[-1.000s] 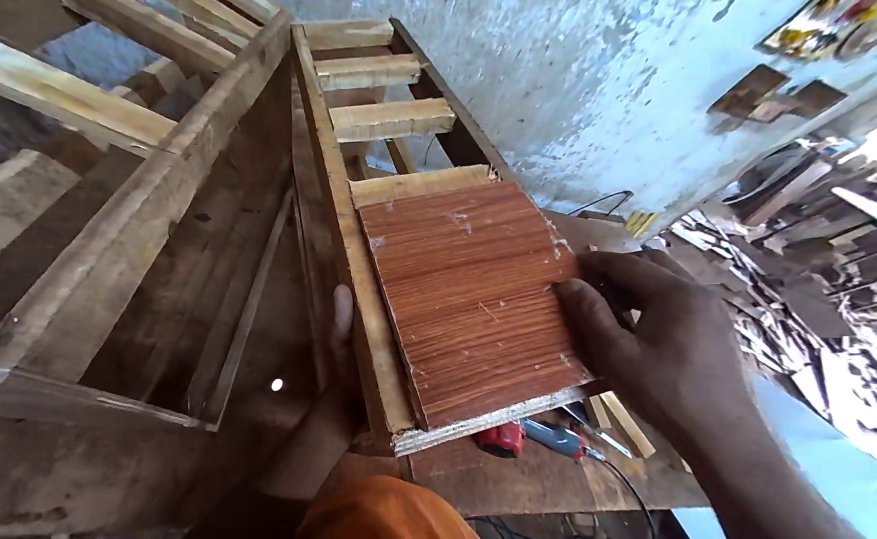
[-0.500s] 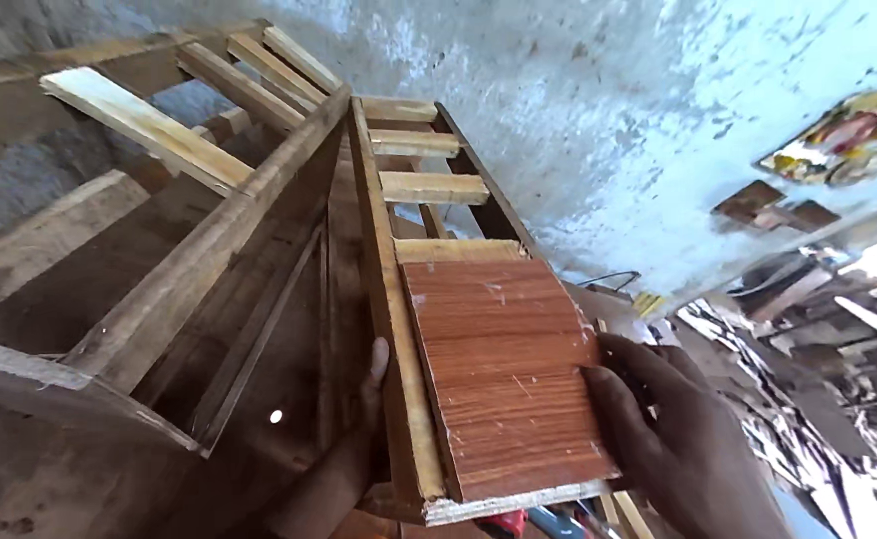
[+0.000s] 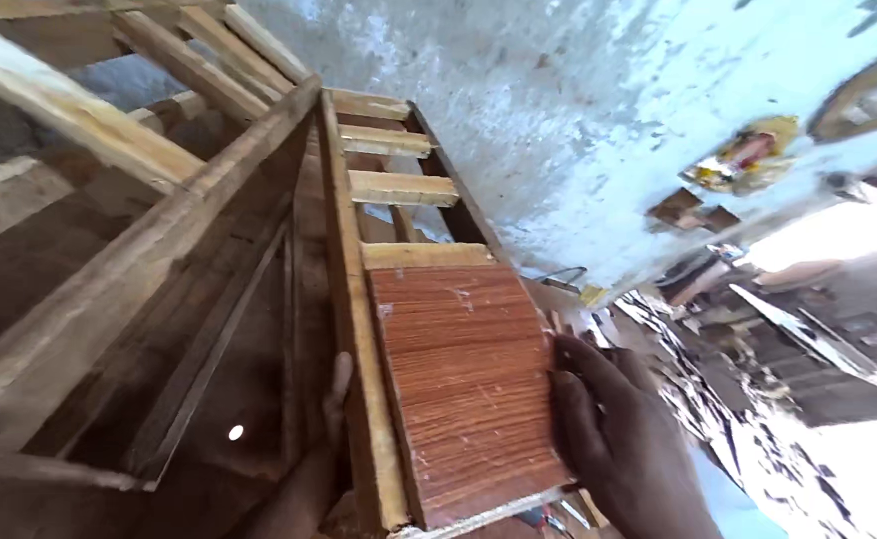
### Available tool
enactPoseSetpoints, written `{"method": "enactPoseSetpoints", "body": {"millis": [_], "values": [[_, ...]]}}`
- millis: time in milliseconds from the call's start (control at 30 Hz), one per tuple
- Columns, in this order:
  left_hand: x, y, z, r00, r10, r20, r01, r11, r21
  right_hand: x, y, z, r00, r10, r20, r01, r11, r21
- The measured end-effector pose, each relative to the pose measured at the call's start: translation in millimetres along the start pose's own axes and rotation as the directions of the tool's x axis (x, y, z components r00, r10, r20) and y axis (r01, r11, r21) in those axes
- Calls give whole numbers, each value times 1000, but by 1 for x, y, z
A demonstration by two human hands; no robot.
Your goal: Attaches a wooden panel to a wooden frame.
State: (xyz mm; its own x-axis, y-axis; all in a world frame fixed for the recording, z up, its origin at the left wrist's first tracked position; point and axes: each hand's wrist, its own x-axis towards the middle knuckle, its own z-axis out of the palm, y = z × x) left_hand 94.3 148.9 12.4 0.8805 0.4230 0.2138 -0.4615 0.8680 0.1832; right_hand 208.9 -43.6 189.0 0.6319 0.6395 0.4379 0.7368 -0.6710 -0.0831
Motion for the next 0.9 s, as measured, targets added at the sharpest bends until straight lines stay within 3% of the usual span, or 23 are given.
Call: {"method": "enactPoseSetpoints", "body": {"millis": [167, 267, 333, 400, 467, 533, 600, 667, 800, 900], "values": [[-13, 12, -3, 982, 43, -183, 13, 955, 296, 3, -9, -5, 995, 83, 50, -84, 996, 11], [-26, 34, 52, 944, 64, -322, 148, 792, 593, 5, -11, -9, 991, 76, 113, -79, 997, 18], [-28, 42, 67, 901, 197, -386, 155, 684, 713, 8, -11, -11, 984, 75, 159, -77, 997, 6], [-37, 55, 61, 902, 360, -241, 14, 533, 846, 10, -10, -13, 981, 69, 179, -71, 997, 3], [-50, 65, 67, 870, 486, 81, -225, 246, 943, 10, -9, -13, 984, 57, 169, -62, 998, 22], [-56, 68, 89, 820, 420, 389, -418, -26, 908, 7, -7, -14, 989, 29, 145, -36, 999, 41], [-61, 62, 109, 796, 300, 526, -494, -181, 850, 1, -6, -15, 990, -12, 139, 2, 997, 73], [-62, 56, 113, 793, 217, 569, -514, -262, 817, -1, -6, -16, 991, -46, 122, 34, 995, 98], [-67, 52, 107, 843, 61, 534, -493, -307, 814, 1, -4, -12, 996, -35, 83, 26, 994, 109], [-70, 44, 108, 861, 5, 508, -453, -447, 771, 4, -6, -9, 996, 20, 93, -29, 995, 95]]}}
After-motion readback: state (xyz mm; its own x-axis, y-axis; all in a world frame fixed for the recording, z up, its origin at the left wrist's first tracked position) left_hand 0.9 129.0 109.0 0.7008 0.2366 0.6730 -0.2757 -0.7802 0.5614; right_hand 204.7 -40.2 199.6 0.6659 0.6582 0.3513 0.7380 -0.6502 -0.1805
